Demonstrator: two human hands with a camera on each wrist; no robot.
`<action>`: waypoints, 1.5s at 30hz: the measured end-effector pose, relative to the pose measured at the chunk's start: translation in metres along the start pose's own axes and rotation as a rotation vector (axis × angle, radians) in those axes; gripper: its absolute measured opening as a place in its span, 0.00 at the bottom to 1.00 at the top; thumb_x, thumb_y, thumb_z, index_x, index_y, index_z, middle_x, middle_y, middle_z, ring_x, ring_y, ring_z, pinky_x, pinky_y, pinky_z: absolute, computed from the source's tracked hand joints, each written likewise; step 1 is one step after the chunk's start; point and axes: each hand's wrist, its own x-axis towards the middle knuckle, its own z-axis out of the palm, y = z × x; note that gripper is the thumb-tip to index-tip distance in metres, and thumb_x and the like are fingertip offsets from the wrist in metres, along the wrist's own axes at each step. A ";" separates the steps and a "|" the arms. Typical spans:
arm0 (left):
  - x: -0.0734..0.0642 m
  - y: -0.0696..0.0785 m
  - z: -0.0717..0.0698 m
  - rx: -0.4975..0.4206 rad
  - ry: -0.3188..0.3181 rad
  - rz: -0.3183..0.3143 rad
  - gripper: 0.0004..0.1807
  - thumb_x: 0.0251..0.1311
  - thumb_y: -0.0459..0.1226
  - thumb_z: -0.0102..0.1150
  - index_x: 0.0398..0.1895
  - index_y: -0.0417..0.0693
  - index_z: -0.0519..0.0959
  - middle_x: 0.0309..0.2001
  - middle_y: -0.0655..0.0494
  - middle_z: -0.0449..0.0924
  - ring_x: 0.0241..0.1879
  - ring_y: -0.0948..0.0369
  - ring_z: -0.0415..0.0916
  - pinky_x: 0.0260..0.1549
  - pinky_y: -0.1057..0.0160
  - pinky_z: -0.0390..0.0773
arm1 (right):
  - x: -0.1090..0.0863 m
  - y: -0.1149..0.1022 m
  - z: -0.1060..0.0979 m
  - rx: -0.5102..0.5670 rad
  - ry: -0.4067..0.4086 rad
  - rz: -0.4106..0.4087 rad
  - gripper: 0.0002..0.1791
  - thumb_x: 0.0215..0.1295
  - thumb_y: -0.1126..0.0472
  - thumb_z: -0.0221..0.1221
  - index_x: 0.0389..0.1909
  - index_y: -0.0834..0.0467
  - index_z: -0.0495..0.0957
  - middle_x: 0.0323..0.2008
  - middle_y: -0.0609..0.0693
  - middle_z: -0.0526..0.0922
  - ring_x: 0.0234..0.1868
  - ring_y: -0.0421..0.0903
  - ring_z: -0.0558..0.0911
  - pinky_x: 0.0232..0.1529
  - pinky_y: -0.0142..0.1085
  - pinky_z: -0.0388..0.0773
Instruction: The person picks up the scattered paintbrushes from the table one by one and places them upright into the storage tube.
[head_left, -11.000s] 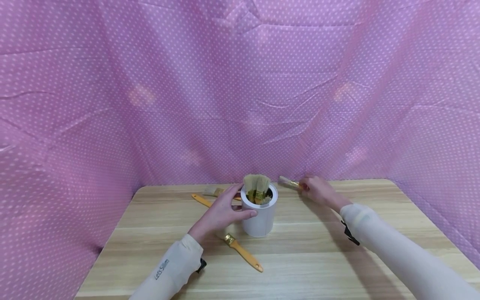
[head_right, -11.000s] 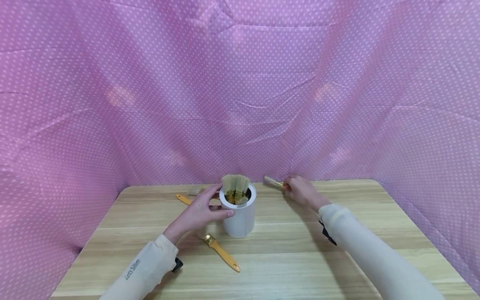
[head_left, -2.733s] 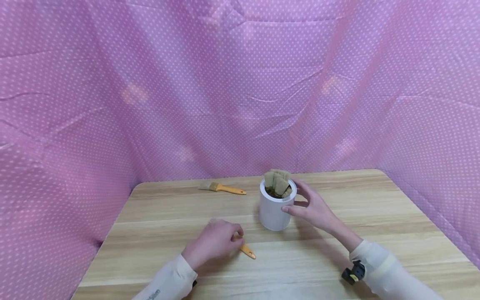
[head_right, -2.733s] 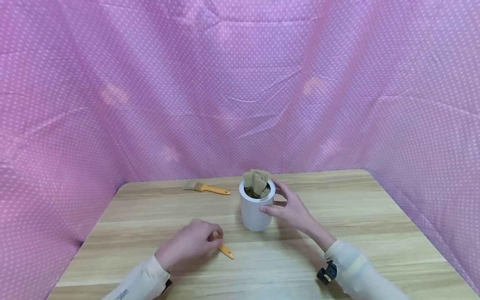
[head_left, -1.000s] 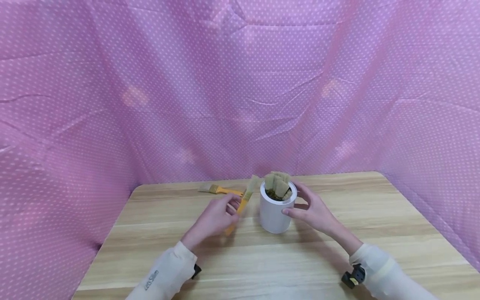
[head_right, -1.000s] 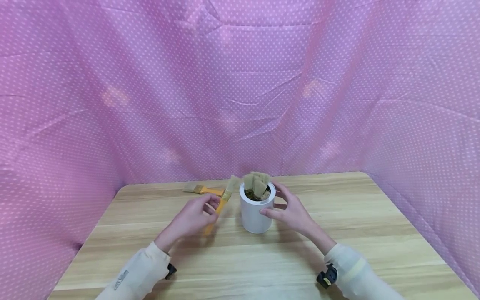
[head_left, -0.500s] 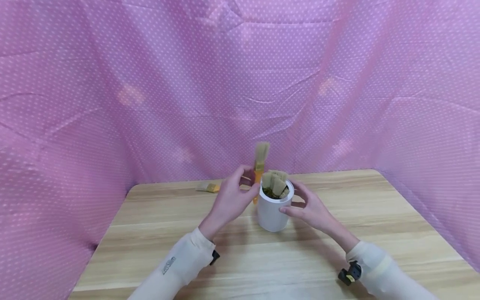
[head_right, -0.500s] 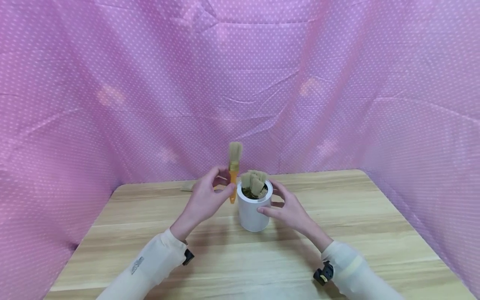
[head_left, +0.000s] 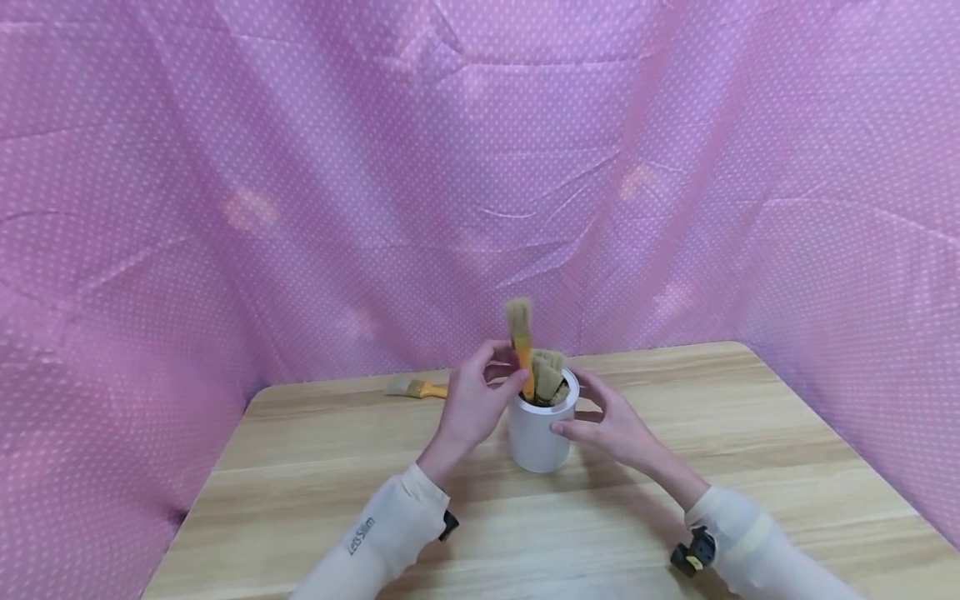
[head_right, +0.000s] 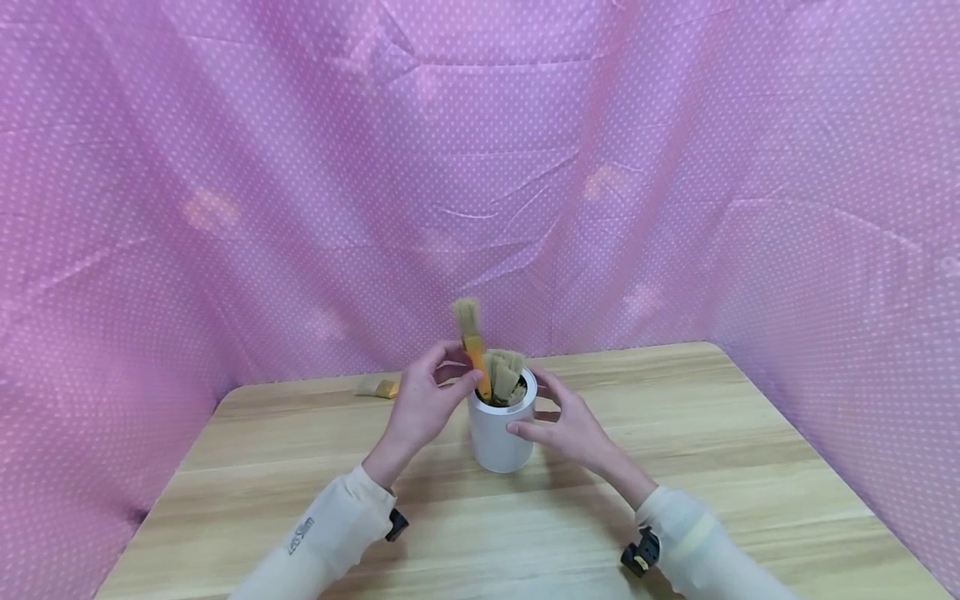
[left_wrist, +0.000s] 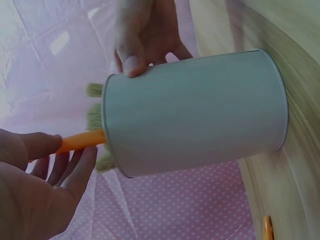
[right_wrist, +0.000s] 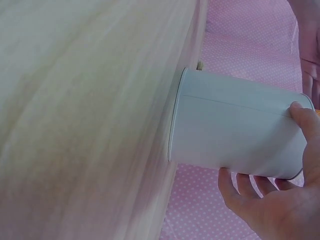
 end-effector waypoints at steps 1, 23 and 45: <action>0.000 -0.001 0.000 0.021 -0.008 -0.008 0.15 0.63 0.28 0.69 0.51 0.40 0.80 0.46 0.47 0.82 0.47 0.52 0.83 0.45 0.62 0.84 | 0.000 0.000 0.000 -0.001 0.000 0.002 0.50 0.56 0.57 0.77 0.77 0.53 0.61 0.69 0.54 0.69 0.67 0.58 0.70 0.59 0.52 0.78; 0.002 -0.047 -0.031 0.333 0.045 -0.008 0.24 0.71 0.48 0.63 0.64 0.47 0.76 0.53 0.56 0.80 0.51 0.60 0.77 0.55 0.54 0.78 | 0.000 0.002 -0.007 0.034 0.029 -0.010 0.50 0.54 0.61 0.77 0.76 0.53 0.62 0.68 0.54 0.70 0.66 0.60 0.72 0.58 0.55 0.77; 0.023 -0.116 -0.036 0.964 -0.445 -0.515 0.30 0.67 0.46 0.61 0.70 0.44 0.72 0.63 0.42 0.65 0.60 0.44 0.66 0.59 0.41 0.72 | 0.001 0.001 0.003 0.036 0.035 0.000 0.50 0.55 0.61 0.78 0.76 0.54 0.62 0.68 0.54 0.70 0.66 0.57 0.73 0.59 0.54 0.77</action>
